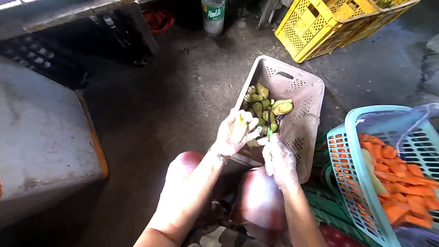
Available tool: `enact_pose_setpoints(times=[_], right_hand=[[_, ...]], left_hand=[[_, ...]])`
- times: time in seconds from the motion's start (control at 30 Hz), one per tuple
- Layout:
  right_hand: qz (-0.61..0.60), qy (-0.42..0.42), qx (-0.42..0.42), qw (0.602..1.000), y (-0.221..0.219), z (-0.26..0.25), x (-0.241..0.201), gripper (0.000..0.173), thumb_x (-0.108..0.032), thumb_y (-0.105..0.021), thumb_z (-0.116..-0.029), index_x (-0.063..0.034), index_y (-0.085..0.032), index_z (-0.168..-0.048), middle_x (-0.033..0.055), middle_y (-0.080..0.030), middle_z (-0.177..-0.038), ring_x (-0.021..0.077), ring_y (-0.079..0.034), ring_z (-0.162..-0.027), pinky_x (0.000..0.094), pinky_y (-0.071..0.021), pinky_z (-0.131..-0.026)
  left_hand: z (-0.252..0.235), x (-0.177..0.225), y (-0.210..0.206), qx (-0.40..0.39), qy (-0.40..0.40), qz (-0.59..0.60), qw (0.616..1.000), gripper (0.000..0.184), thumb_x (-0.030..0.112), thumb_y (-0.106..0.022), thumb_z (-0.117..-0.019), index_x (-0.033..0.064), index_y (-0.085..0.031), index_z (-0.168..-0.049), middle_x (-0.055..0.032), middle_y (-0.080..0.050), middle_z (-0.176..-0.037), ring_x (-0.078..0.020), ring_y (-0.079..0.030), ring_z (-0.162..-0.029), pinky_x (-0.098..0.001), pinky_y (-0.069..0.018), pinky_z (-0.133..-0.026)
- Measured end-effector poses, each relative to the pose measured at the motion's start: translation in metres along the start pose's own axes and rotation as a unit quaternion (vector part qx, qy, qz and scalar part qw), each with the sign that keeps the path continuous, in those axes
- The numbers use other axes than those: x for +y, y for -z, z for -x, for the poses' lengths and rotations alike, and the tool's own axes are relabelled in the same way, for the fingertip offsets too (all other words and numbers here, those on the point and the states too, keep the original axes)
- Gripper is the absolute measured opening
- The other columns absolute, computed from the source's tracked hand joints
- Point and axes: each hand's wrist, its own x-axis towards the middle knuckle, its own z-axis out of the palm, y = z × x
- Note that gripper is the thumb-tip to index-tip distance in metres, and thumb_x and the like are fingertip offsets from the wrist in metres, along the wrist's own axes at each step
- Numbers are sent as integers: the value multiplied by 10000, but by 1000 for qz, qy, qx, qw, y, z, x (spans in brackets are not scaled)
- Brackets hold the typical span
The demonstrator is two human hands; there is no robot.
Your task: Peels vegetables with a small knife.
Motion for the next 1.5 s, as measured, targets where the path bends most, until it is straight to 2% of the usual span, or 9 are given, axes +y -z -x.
enact_pose_setpoints(times=[0.07, 0.17, 0.37, 0.73, 0.87, 1.0, 1.2, 1.4, 1.5], right_hand=[[233, 84, -5, 969, 1, 15, -12, 400, -318, -449, -1077, -35, -702, -1204, 139, -718, -957, 251, -693, -859, 466, -552, -784], [362, 140, -4, 921, -8, 29, -16, 455, -388, -477, -1047, -39, -709, -1223, 214, -744, -1026, 403, -729, -952, 605, -547, -785], [381, 92, -41, 919, -18, 27, -15, 447, -379, -462, -1070, -56, -672, -1295, 209, -734, -1097, 403, -714, -1024, 598, -535, -841], [338, 48, -25, 940, -27, 4, -17, 468, -372, -426, -1094, -32, -634, -1339, 210, -709, -1195, 354, -677, -1148, 547, -500, -980], [254, 47, -4, 966, -21, 4, -14, 431, -310, -408, -1109, -9, -663, -1284, 201, -716, -1111, 299, -687, -1055, 501, -509, -948], [207, 35, -17, 978, -12, 6, -15, 412, -309, -384, -1113, -41, -682, -1210, 130, -701, -1002, 209, -658, -915, 444, -511, -866], [265, -15, -43, 963, -7, 8, -23, 497, -398, -365, -1115, -47, -621, -1355, 204, -688, -1237, 339, -647, -1197, 546, -469, -1024], [269, 19, -39, 962, 1, 0, -10, 475, -382, -375, -1108, -37, -618, -1326, 211, -703, -1154, 357, -677, -1116, 560, -504, -948], [290, -4, -57, 955, 4, -1, -17, 469, -380, -377, -1110, -59, -596, -1374, 204, -692, -1219, 355, -663, -1168, 560, -497, -979]], left_hand=[[0, 0, 2, -4, 0, -6, 1000, 418, 385, -250, -1104, 146, -591, -1136, -59, -660, -961, -206, -683, -886, -371, -599, -773], [2, -3, 2, 21, -6, -11, 1000, 382, 377, -306, -1104, 133, -598, -1140, -57, -681, -953, -167, -695, -858, -309, -600, -751], [7, -4, 3, 21, -11, -13, 1000, 372, 372, -351, -1096, 125, -624, -1042, -38, -671, -859, -133, -687, -768, -269, -595, -685], [2, -7, 3, -3, -41, -71, 997, 414, 425, -319, -1104, 135, -615, -1091, -51, -674, -892, -149, -678, -785, -281, -583, -678], [9, 0, 0, -33, -64, -222, 972, 379, 388, -322, -1105, 146, -600, -1193, -30, -653, -940, -118, -641, -790, -268, -549, -660], [15, 2, 1, -41, -55, -420, 905, 546, 273, -539, -1003, 161, -395, -1519, -62, -638, -1138, -132, -627, -932, -326, -537, -810], [8, -20, -9, 2, -118, -399, 909, 402, 124, -507, -984, 51, -467, -1377, -45, -628, -917, -103, -627, -717, -267, -552, -649], [4, -24, -20, 6, -88, -368, 926, 182, 25, -467, -986, 20, -526, -1158, -19, -612, -757, -74, -585, -565, -221, -527, -541], [6, -25, -20, -14, -97, -377, 921, 284, 21, -453, -964, 32, -483, -1247, -9, -615, -783, -65, -596, -593, -220, -536, -566]])
